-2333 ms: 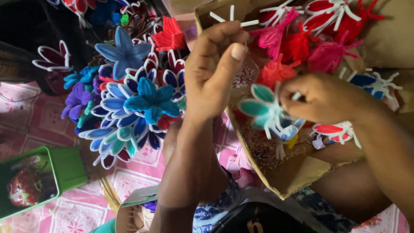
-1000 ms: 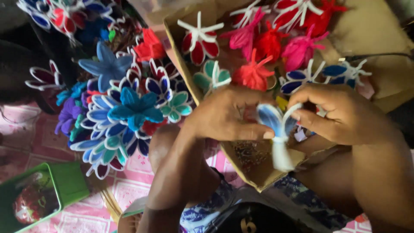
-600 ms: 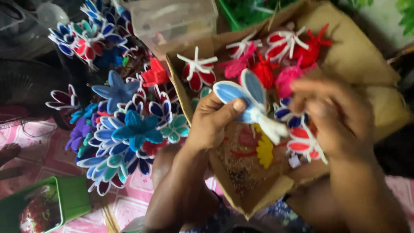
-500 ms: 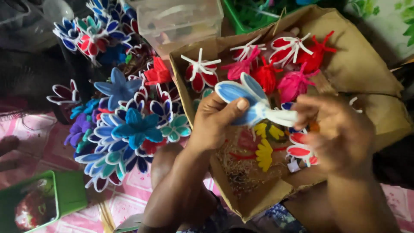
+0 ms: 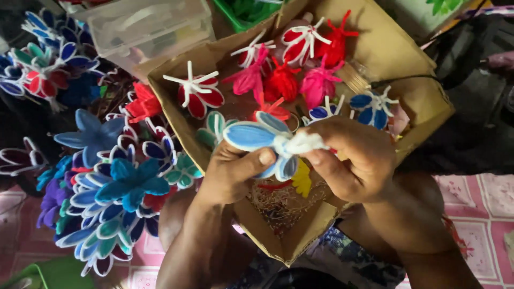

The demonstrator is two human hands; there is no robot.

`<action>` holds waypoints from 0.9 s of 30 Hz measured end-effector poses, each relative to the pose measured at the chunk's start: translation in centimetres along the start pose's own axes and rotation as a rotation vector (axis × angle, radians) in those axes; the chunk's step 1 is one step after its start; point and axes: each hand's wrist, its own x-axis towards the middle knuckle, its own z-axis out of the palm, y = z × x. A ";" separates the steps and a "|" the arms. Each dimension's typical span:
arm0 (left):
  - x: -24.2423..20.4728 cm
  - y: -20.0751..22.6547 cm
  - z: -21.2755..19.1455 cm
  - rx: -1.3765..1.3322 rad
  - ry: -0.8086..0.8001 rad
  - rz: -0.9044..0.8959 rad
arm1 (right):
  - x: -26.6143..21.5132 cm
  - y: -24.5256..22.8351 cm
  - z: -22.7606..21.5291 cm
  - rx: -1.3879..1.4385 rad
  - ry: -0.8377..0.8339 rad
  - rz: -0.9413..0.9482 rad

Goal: Sorting and organizing various colored handmade fabric flowers and decorative materials into a cardboard box.

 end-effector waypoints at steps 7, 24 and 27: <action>-0.2 -1.1 -0.2 -0.183 -0.023 0.046 | -0.8 1.7 0.3 -0.097 0.097 -0.184; 0.4 0.3 1.5 0.211 -0.005 0.072 | -1.6 0.5 0.0 -0.372 0.098 -0.084; 0.4 -0.3 1.0 0.268 0.013 0.085 | -1.8 1.3 -0.5 -0.340 0.107 -0.227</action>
